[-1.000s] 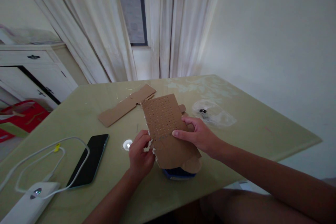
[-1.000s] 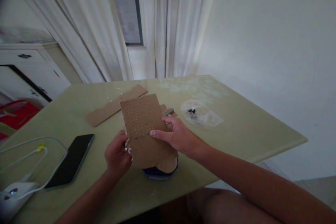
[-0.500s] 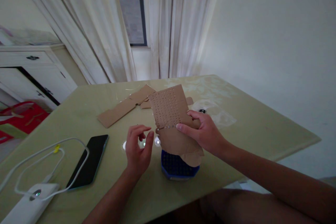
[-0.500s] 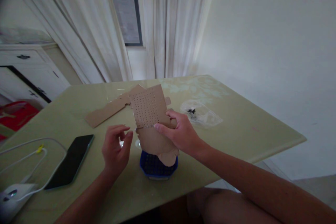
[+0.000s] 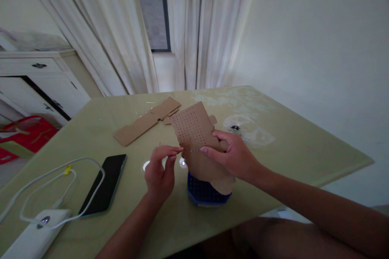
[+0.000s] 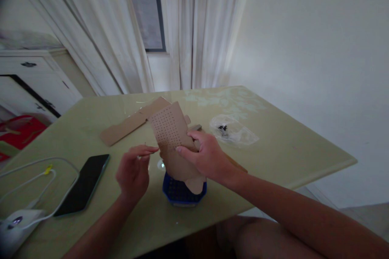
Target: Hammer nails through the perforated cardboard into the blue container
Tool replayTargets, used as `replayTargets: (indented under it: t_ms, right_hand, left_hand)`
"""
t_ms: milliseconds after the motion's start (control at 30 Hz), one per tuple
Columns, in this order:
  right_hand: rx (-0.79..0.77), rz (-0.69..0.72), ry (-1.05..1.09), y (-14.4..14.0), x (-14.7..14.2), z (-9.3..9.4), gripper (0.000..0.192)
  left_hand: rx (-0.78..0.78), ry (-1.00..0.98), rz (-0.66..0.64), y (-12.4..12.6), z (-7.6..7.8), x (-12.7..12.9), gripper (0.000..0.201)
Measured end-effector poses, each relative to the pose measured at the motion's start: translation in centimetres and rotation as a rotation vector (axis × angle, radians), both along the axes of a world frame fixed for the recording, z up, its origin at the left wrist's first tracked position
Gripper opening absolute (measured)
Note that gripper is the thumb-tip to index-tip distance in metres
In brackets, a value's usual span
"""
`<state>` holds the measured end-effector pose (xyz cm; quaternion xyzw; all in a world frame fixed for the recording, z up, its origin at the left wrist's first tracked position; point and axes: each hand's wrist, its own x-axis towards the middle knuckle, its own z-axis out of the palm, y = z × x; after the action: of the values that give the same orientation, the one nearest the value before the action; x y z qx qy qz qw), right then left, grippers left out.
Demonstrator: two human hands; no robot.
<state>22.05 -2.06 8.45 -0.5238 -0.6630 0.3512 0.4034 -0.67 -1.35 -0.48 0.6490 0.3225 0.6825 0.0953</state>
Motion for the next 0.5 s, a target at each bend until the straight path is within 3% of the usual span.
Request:
replayTargets:
  t_ms: [67, 133, 233, 267, 367, 500]
  right_hand:
    - [0.01, -0.03, 0.026, 0.1, 0.1, 0.1, 0.029]
    - [0.024, -0.058, 0.063, 0.3, 0.3, 0.0, 0.03]
    - [0.026, -0.072, 0.115, 0.5, 0.5, 0.0, 0.034]
    - [0.019, -0.071, 0.132, 0.5, 0.5, -0.1, 0.034]
    - [0.017, -0.074, 0.154, 0.5, 0.6, -0.1, 0.034]
    - [0.01, -0.069, 0.177, 0.5, 0.5, -0.1, 0.033]
  left_hand:
    - [-0.072, -0.167, 0.064, 1.0, 0.0, -0.9, 0.005]
    - [-0.234, -0.176, 0.157, 2.6, -0.2, -2.5, 0.014]
    - [-0.673, 0.119, 0.335, 5.2, -0.6, -5.7, 0.033]
    - [-0.746, 0.18, 0.353, 5.9, -0.8, -6.7, 0.034]
    - [-0.857, 0.316, 0.409, 6.8, -1.3, -8.5, 0.021]
    - [-0.936, 0.454, 0.458, 6.7, -1.8, -8.7, 0.015]
